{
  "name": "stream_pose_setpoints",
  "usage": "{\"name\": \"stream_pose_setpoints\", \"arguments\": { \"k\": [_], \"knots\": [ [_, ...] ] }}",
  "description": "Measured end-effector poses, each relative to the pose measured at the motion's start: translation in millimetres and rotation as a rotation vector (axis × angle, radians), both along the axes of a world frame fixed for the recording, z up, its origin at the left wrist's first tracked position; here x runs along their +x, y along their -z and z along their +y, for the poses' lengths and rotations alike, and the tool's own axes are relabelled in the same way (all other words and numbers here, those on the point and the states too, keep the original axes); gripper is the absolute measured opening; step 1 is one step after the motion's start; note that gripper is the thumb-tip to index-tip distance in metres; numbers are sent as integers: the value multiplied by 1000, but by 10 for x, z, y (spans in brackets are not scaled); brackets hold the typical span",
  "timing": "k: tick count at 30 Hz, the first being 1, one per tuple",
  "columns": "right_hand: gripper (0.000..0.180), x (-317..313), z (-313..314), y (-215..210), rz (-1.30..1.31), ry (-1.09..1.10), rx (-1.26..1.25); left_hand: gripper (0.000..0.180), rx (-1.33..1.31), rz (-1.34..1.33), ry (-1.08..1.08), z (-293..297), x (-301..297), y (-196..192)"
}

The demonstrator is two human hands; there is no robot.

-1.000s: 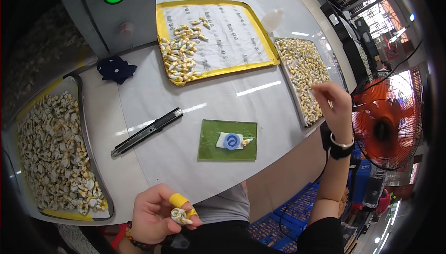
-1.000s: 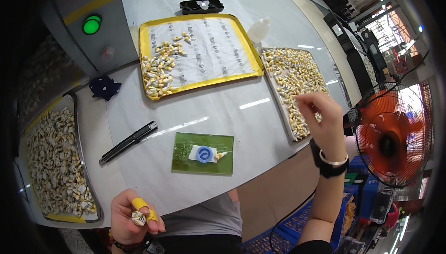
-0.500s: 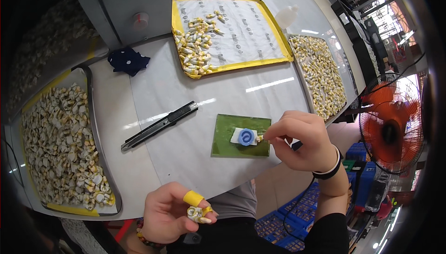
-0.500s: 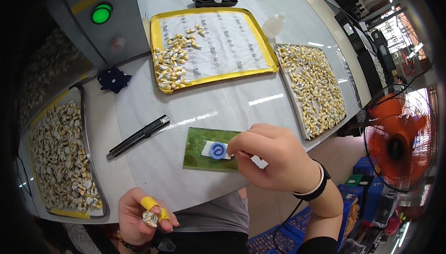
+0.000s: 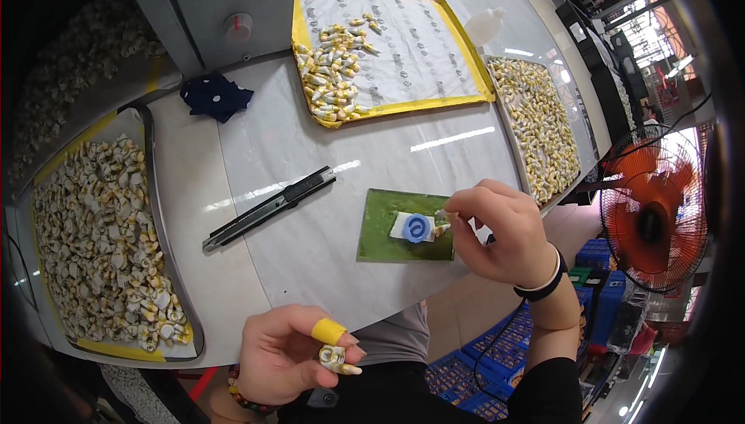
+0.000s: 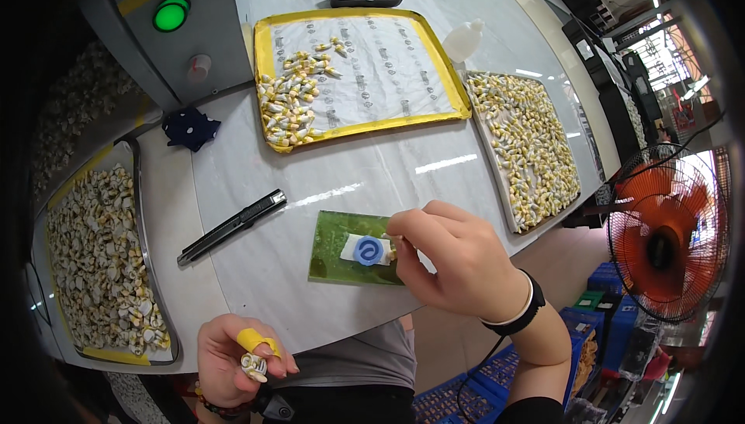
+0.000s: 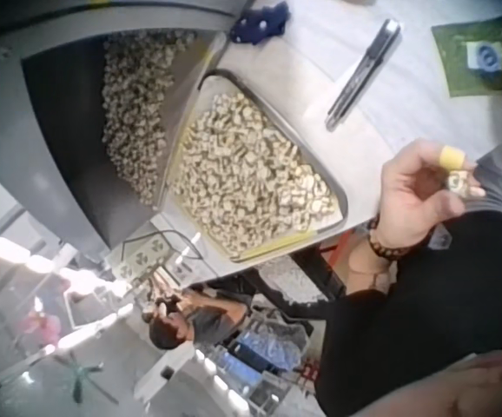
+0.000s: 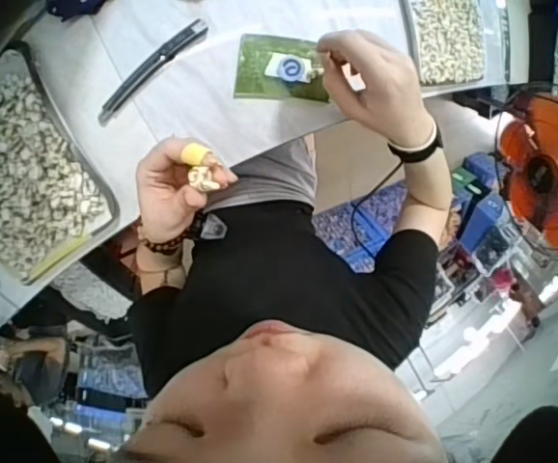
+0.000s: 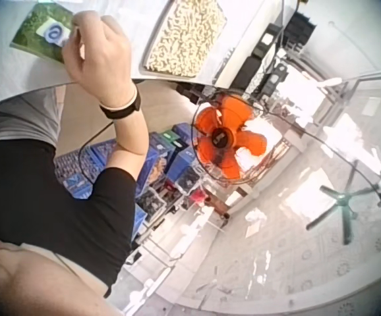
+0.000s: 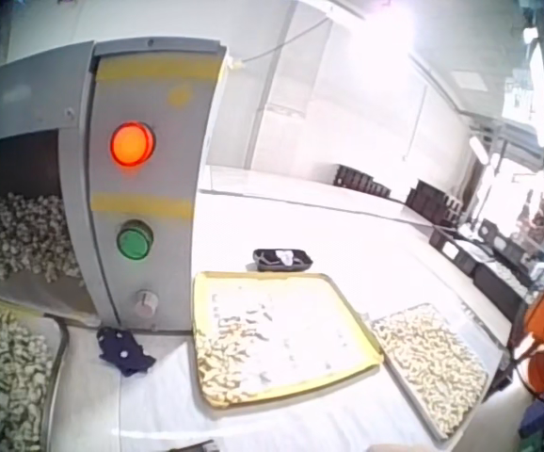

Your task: The person sits at a workstation and repeatedly picks up small, white, spiral-shaped objects from a tray. They use a yellow tool to manipulate and assemble these objects, occasionally picking up a small white component from a green mat. The assembled items are placed back onto the tray.

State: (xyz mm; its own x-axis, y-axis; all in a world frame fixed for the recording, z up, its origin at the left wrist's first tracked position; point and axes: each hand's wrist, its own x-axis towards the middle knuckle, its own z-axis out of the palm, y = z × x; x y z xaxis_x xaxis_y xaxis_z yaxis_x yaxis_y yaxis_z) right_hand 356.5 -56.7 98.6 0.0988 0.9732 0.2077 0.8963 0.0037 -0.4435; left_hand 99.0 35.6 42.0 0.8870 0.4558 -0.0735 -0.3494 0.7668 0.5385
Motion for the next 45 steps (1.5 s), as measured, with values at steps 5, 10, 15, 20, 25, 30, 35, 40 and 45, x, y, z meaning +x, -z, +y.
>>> {"name": "stream_pose_setpoints", "arguments": {
  "k": [5, 10, 15, 20, 25, 30, 35, 40, 45],
  "knots": [
    [23, 86, 1, 27, -75, -9, -5, 33, -21, -2, 1, -4, -2, 2],
    [19, 113, -6, 72, -128, 8, -19, 33, -28, 2, 2, 6, -4, 5],
    [13, 145, -3, 116, -122, 41, -37, 34, -41, 15, 2, 4, -4, 1],
    [14, 97, 7, 98, -53, 128, -50, 34, -38, 16, 2, 7, -9, 0],
    [20, 13, -13, -18, -9, -101, -23, 37, -30, 126, -11, 12, 3, -54],
    [22, -35, -8, 3, -142, -208, -62, 46, 9, 332, -26, 10, 51, -195],
    [25, -22, -24, 10, -190, -232, -108, 38, 3, 156, -60, -19, 13, -63],
    [27, -39, -14, -15, -262, -269, -125, 37, 185, 199, -179, -52, 58, -62],
    [28, -143, -65, -77, -144, -212, 12, 33, 368, 212, -248, -97, 53, -122]
  ]
}}
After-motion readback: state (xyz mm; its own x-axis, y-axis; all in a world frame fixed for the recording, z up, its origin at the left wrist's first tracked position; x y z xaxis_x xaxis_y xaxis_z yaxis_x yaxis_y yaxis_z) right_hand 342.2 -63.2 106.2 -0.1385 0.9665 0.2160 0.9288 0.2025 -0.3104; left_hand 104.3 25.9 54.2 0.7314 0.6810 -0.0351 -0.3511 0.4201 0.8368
